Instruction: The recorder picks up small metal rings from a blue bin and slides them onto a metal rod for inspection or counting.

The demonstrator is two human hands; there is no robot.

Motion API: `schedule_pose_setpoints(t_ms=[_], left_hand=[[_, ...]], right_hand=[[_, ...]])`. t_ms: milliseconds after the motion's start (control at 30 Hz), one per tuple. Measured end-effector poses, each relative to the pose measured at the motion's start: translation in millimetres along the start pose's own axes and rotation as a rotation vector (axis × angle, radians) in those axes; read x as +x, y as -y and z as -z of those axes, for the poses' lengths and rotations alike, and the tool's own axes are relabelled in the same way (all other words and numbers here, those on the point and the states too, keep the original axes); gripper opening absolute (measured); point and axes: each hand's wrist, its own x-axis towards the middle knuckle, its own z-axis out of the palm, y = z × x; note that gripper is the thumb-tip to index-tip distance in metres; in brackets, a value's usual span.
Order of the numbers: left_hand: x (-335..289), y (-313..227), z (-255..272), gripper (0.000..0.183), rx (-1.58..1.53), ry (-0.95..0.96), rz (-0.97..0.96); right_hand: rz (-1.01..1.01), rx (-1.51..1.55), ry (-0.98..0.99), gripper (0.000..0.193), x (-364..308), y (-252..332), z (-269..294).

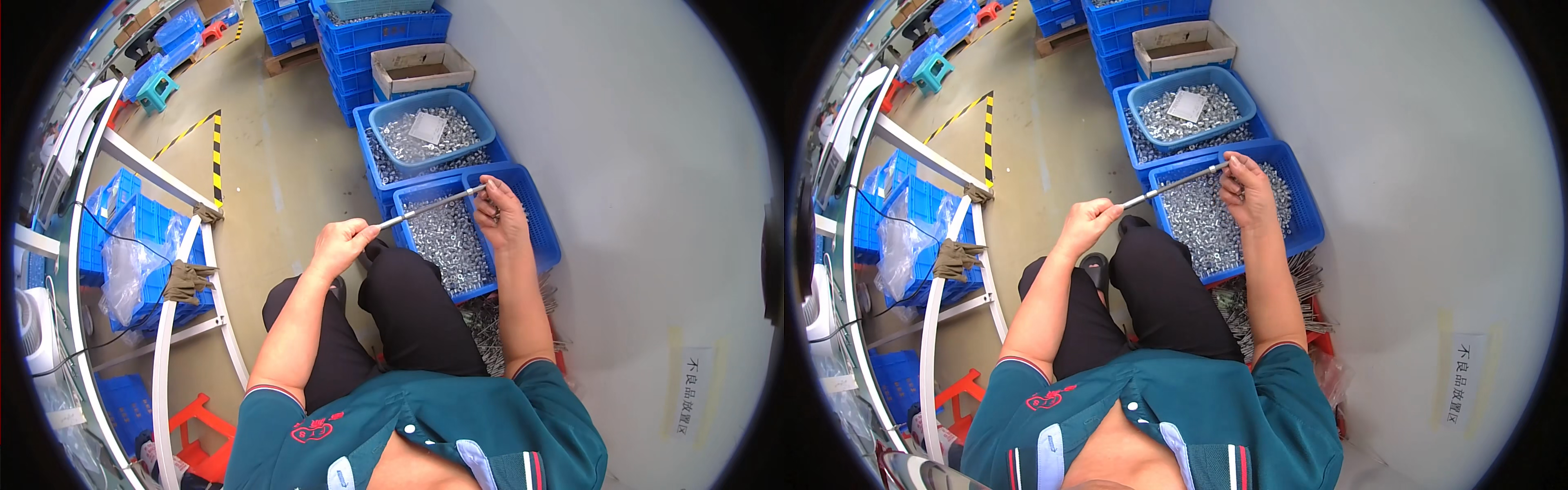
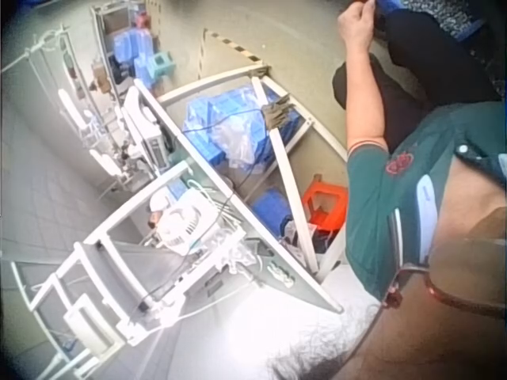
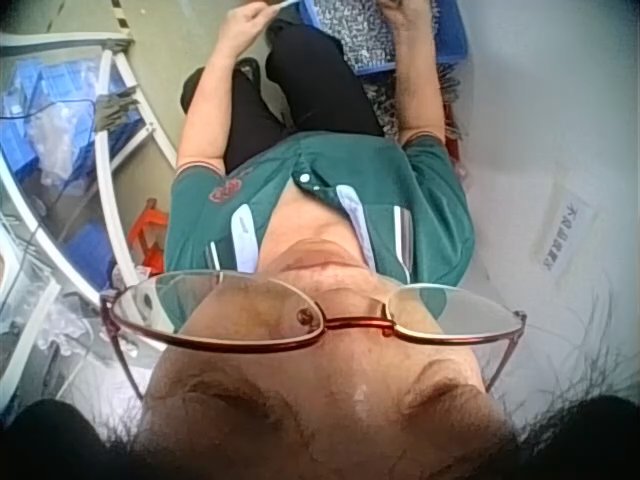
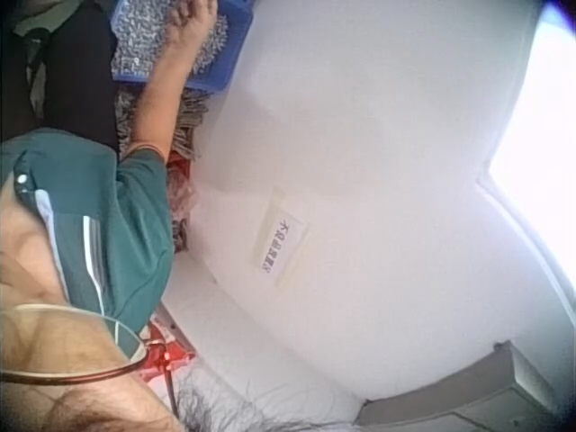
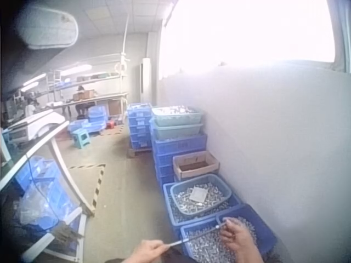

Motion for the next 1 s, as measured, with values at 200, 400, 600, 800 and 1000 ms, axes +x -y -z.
schedule_pose_setpoints(t_ms=[200, 400, 600, 800, 1000], left_hand=[[-1, 1, 7, 0.035, 0.096, 0.042, 0.031], [0, -3, 1, 0.035, 0.171, -0.021, -0.014], [-1, -4, -1, 0.033, 0.21, -0.065, -0.075], [0, -7, -2, 0.034, 0.213, -0.052, -0.034], [5, -6, 1, 0.034, 0.153, -0.009, 0.056]], right_hand=[[-0.094, -0.426, 0.023, 0.012, -5, 31, -10], [-0.006, -0.407, -0.076, 0.012, -2, 23, -4], [0.036, -0.579, -0.208, 0.014, -6, 15, -13], [-0.006, -0.534, -0.204, 0.019, -4, 14, -6], [-0.066, -0.052, 0.045, 0.022, 1, 12, 9]])
